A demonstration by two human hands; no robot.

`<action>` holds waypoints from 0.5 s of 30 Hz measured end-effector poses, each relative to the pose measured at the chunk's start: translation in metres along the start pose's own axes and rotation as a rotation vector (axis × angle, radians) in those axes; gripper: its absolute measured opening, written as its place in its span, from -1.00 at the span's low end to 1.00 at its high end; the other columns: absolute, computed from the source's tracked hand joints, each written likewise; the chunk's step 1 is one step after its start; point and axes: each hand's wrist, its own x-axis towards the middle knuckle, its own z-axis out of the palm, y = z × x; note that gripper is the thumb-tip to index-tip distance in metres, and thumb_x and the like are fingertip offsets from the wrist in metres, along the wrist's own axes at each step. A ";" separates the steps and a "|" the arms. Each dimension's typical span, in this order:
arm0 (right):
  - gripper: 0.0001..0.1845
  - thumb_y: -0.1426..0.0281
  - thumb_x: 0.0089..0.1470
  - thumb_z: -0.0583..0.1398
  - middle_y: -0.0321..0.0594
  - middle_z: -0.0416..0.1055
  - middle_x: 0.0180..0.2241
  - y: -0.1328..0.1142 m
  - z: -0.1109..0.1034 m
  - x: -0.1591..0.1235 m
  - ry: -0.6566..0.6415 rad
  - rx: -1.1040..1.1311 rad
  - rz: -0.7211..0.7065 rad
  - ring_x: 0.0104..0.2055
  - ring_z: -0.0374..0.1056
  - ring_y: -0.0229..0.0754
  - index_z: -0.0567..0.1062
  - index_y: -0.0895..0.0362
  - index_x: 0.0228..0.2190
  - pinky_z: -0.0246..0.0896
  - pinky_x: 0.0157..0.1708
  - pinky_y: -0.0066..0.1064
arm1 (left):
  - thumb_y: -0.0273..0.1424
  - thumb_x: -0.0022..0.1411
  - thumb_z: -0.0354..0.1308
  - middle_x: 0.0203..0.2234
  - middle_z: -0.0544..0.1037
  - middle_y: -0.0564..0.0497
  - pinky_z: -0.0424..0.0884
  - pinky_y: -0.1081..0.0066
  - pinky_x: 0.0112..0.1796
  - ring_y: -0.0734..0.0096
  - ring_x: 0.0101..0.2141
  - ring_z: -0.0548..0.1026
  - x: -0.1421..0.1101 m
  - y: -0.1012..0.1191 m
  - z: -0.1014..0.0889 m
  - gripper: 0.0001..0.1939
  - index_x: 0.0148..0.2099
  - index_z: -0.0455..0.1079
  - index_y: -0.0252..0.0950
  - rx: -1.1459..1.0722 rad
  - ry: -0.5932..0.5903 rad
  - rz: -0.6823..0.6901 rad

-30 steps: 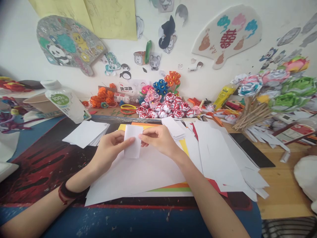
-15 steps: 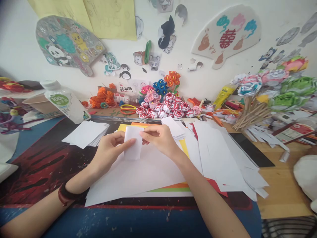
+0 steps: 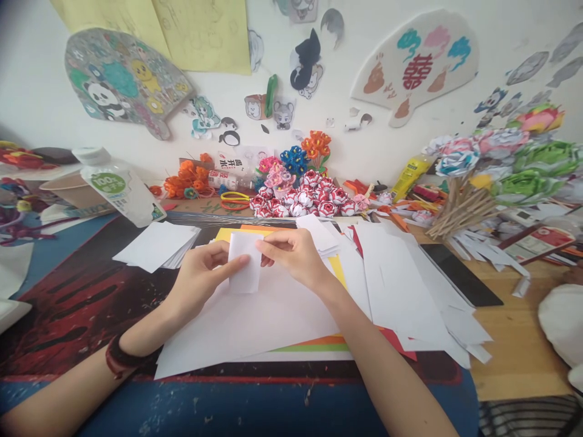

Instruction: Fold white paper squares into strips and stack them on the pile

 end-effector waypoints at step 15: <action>-0.71 0.25 0.07 0.24 -0.23 0.45 -0.58 0.004 -0.002 -0.001 -0.091 0.073 0.046 -0.53 0.39 -0.28 0.57 0.21 -0.53 0.36 -0.48 -0.44 | -0.28 0.11 0.27 -0.53 0.49 0.04 0.31 0.49 -0.43 0.48 -0.47 0.42 0.004 0.007 -0.005 -0.77 -0.42 0.40 -0.34 -0.264 -0.004 -0.087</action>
